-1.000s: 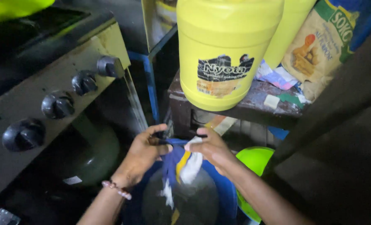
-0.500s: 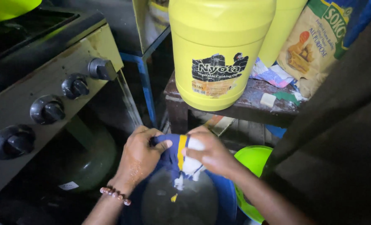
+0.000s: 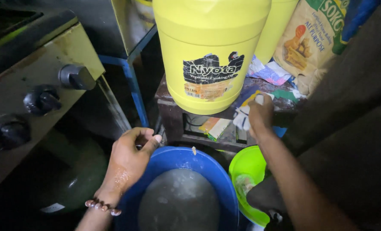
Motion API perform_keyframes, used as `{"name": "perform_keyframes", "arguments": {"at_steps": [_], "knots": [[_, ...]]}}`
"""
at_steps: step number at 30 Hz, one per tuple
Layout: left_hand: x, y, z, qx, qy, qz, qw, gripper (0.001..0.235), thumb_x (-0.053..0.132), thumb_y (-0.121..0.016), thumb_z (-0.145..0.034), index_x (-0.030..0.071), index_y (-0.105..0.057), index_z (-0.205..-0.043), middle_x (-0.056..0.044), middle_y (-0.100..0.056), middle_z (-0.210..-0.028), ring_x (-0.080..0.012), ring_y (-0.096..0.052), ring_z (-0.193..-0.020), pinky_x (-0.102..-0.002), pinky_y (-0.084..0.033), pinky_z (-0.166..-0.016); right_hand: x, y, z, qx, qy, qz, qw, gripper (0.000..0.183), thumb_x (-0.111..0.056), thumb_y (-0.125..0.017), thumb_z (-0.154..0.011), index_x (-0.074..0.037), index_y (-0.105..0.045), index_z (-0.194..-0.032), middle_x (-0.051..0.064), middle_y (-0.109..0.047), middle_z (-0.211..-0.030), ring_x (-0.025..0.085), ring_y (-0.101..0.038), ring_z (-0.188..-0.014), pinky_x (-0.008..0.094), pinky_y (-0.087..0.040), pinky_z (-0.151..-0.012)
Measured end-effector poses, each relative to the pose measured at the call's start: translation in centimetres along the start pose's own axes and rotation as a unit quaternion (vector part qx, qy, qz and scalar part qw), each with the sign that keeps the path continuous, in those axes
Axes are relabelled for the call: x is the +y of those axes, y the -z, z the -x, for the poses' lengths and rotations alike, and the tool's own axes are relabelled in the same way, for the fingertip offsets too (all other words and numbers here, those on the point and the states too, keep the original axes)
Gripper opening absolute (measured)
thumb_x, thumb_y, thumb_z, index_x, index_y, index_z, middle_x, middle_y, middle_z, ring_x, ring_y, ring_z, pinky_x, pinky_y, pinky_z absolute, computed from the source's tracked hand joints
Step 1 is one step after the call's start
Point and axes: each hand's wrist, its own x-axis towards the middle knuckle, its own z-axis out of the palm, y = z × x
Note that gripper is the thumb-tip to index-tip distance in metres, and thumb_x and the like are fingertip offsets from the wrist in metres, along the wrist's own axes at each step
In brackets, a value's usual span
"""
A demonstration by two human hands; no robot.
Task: Wiping down yellow cooking oil jugs with a rag and then washing the rag in a basin of soapy water.
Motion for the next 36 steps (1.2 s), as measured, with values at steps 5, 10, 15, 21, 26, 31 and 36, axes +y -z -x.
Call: {"name": "perform_keyframes", "arguments": {"at_steps": [5,10,15,21,26,31,36], "knots": [[0.5,0.1,-1.2,-0.012,0.009,0.032,0.999,0.025,0.032,-0.082,-0.098,0.016,-0.088,-0.115,0.001,-0.088,-0.118,-0.0154,-0.081,-0.114,-0.031,-0.059,-0.112,4.0,-5.7,-2.6,-0.037,-0.034,-0.062,0.997,0.072,0.011,-0.051,-0.084,-0.019,-0.056,-0.149,0.016,-0.071,-0.132,0.031,-0.075,-0.106,0.043,-0.066,-0.076],[0.1,0.8,-2.5,-0.032,0.021,0.027,0.999,0.027,0.035,-0.08,-0.098,0.015,-0.088,-0.114,-0.001,-0.086,-0.12,-0.0177,-0.08,-0.115,-0.033,-0.059,-0.111,0.9,-8.4,4.6,-0.032,-0.09,-0.044,0.994,0.059,0.015,-0.042,-0.089,-0.013,-0.048,-0.14,0.016,-0.066,-0.118,0.029,-0.07,-0.091,0.04,-0.06,-0.06],[-0.9,1.3,-3.9,-0.02,0.014,0.026,0.999,0.02,0.031,-0.081,-0.099,0.016,-0.09,-0.109,-0.001,-0.086,-0.112,-0.0166,-0.082,-0.106,-0.032,-0.061,-0.108,3.7,-13.2,5.7,0.036,-0.029,-0.01,0.999,0.041,0.005,-0.058,-0.091,-0.011,-0.055,-0.129,0.013,-0.075,-0.121,0.029,-0.077,-0.104,0.042,-0.067,-0.084],[-1.5,2.1,-5.0,-0.018,0.031,0.035,0.999,0.024,0.034,-0.079,-0.098,0.015,-0.091,-0.107,0.0,-0.091,-0.114,-0.0154,-0.083,-0.11,-0.031,-0.06,-0.107,-0.5,-16.3,11.5,0.024,-0.02,-0.029,0.999,0.061,0.008,-0.085,-0.088,-0.004,-0.049,-0.137,0.018,-0.054,-0.139,0.034,-0.069,-0.13,0.04,-0.067,-0.109],[-1.8,2.7,-5.8,-0.02,0.042,0.064,0.997,0.023,0.031,-0.078,-0.098,0.015,-0.09,-0.109,0.002,-0.093,-0.11,-0.0117,-0.085,-0.105,-0.028,-0.062,-0.103,2.5,-18.4,12.7,0.018,0.116,0.067,0.991,0.059,0.007,-0.08,-0.088,-0.002,-0.052,-0.139,0.022,-0.047,-0.143,0.043,-0.057,-0.135,0.046,-0.051,-0.118],[-4.1,1.8,-7.1,0.011,-0.001,0.092,0.996,0.019,0.032,-0.082,-0.097,0.016,-0.088,-0.106,0.003,-0.092,-0.101,-0.0099,-0.084,-0.094,-0.027,-0.062,-0.097,4.5,-18.3,13.2,-0.018,0.271,0.172,0.947,0.052,0.004,-0.078,-0.085,-0.004,-0.049,-0.127,0.027,-0.045,-0.129,0.055,-0.049,-0.128,0.061,-0.05,-0.103],[-5.3,2.0,-6.6,0.035,-0.043,0.13,0.99,0.025,0.037,-0.085,-0.095,0.015,-0.086,-0.106,0.001,-0.091,-0.103,-0.0111,-0.082,-0.097,-0.029,-0.061,-0.098,3.2,-19.2,11.9,-0.183,0.586,0.181,0.768,0.028,0.001,-0.057,-0.097,-0.003,-0.069,-0.123,0.021,-0.059,-0.121,0.044,-0.056,-0.105,0.055,-0.047,-0.098]]}}
